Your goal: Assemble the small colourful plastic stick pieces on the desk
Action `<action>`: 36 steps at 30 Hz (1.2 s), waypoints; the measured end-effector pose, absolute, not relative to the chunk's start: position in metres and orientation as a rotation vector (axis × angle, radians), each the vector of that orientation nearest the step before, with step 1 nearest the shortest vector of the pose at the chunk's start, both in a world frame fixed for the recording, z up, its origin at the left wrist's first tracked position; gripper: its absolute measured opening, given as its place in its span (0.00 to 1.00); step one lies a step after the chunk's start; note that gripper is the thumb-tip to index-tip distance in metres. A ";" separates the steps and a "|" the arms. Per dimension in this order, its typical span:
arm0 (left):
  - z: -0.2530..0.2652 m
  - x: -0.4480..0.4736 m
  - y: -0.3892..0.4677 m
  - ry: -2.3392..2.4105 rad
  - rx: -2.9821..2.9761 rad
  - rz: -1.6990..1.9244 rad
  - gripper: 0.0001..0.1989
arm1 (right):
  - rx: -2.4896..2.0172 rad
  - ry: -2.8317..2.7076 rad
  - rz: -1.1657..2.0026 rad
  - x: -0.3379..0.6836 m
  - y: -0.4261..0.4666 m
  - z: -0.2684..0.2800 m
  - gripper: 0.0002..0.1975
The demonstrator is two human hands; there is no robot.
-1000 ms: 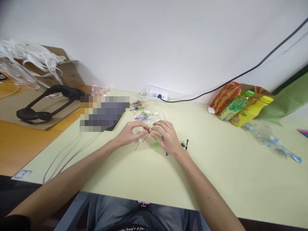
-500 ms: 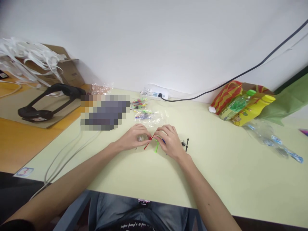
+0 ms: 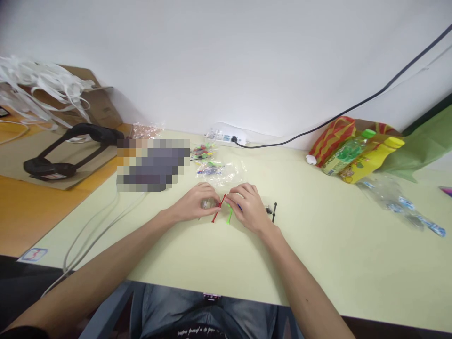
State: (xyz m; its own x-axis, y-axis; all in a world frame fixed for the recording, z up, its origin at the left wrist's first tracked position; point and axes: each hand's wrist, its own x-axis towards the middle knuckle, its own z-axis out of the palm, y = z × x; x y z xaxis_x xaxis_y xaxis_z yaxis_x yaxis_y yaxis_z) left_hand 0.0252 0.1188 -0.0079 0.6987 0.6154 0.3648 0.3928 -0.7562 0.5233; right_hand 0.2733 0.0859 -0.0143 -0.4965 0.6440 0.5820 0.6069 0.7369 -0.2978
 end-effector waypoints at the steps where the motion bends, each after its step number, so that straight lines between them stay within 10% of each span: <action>1: -0.008 0.025 0.119 0.773 2.501 0.748 0.09 | -0.938 -2.242 0.066 0.273 0.086 -0.014 0.08; 36: -0.006 0.018 0.117 0.788 2.522 0.633 0.08 | -1.130 -2.513 0.261 0.287 0.088 -0.010 0.07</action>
